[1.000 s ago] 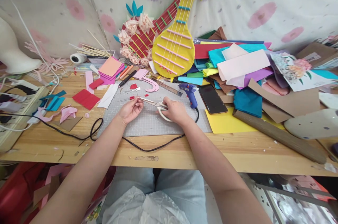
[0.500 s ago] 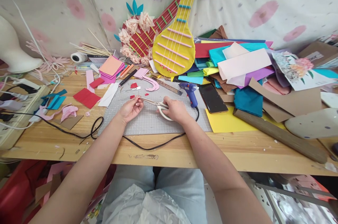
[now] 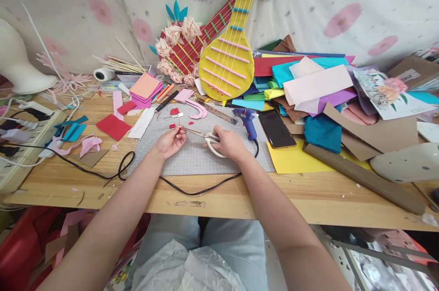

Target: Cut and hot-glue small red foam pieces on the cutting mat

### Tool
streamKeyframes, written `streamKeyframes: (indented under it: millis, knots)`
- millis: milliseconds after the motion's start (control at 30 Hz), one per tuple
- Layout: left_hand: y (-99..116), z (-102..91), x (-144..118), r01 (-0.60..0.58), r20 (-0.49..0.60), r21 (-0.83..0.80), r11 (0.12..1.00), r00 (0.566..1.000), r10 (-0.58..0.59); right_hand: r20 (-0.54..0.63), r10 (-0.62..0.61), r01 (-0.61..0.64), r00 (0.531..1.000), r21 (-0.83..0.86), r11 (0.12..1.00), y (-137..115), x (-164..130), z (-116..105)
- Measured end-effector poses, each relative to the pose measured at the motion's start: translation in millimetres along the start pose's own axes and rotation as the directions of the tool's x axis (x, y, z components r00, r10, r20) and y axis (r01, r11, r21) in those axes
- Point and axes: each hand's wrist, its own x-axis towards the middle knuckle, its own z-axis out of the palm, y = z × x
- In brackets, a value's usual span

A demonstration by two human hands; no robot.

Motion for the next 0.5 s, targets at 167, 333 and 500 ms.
streamKeyframes:
  millis: [167,333,500]
  knots:
    - [-1.0,0.3,-0.2,-0.003,-0.011,-0.001,1.000,1.000,0.003,-0.003,-0.007,0.007,1.000,-0.017,1.000,-0.6,0.3,1.7]
    - [-1.5,-0.4,0.2,-0.006,-0.013,0.009,1.000,1.000,0.006,0.001,0.003,-0.003,1.000,-0.025,1.000,-0.9,0.5,1.1]
    - [-1.3,1.1,-0.8,-0.016,-0.028,0.019,1.000,0.999,0.016,0.003,0.007,-0.007,1.000,-0.015,1.000,-1.7,0.3,0.7]
